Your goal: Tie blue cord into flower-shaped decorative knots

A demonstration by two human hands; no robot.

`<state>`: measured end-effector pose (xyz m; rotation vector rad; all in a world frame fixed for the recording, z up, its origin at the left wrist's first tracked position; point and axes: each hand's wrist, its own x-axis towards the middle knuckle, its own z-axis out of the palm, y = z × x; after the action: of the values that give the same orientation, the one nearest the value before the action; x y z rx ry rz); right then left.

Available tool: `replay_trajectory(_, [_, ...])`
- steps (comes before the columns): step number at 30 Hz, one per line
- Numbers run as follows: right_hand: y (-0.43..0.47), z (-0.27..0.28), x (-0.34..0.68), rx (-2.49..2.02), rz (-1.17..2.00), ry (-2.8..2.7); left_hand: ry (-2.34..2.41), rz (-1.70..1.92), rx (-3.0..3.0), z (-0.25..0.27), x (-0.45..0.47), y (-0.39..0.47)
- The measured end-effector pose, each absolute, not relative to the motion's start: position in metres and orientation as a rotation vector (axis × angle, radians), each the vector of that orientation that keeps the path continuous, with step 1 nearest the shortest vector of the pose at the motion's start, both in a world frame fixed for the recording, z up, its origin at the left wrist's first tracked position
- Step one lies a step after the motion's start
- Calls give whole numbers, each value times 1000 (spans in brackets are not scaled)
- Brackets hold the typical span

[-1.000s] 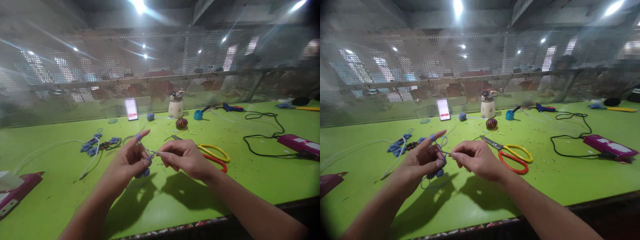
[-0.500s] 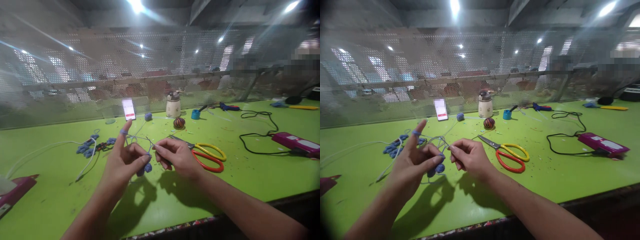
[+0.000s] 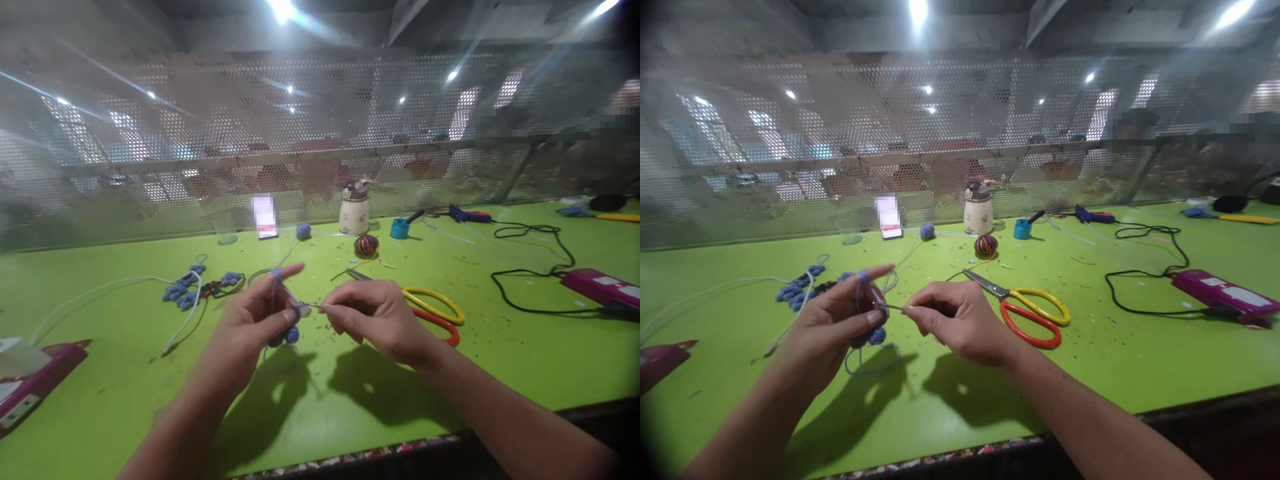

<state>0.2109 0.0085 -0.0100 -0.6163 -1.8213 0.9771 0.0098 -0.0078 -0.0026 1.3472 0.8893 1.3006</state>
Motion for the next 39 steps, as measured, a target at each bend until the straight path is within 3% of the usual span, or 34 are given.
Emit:
replay_trajectory(13, [18,-17,197,-863,1419,-1576,1087,1167,1854,-9,25,-15])
replay_trajectory(20, [16,-23,193,-643,1453,-1372,780,1220,1390,-3,20,-13])
replay_trajectory(25, [17,-23,198,-669,1248,-1557,709,1243,1239,2,16,-15])
replay_trajectory(30, [16,-16,208,-625,611,-1904,672,1314,1110,8,9,-15])
replay_trajectory(32, [15,-13,211,-586,519,-1966,658,1359,1078,9,4,-13])
replay_trajectory(35, [13,-11,212,-597,624,-1952,641,1371,1011,7,-2,-9])
replay_trajectory(39, [12,-16,210,-612,1054,-1801,692,1299,1008,2,-1,-5])
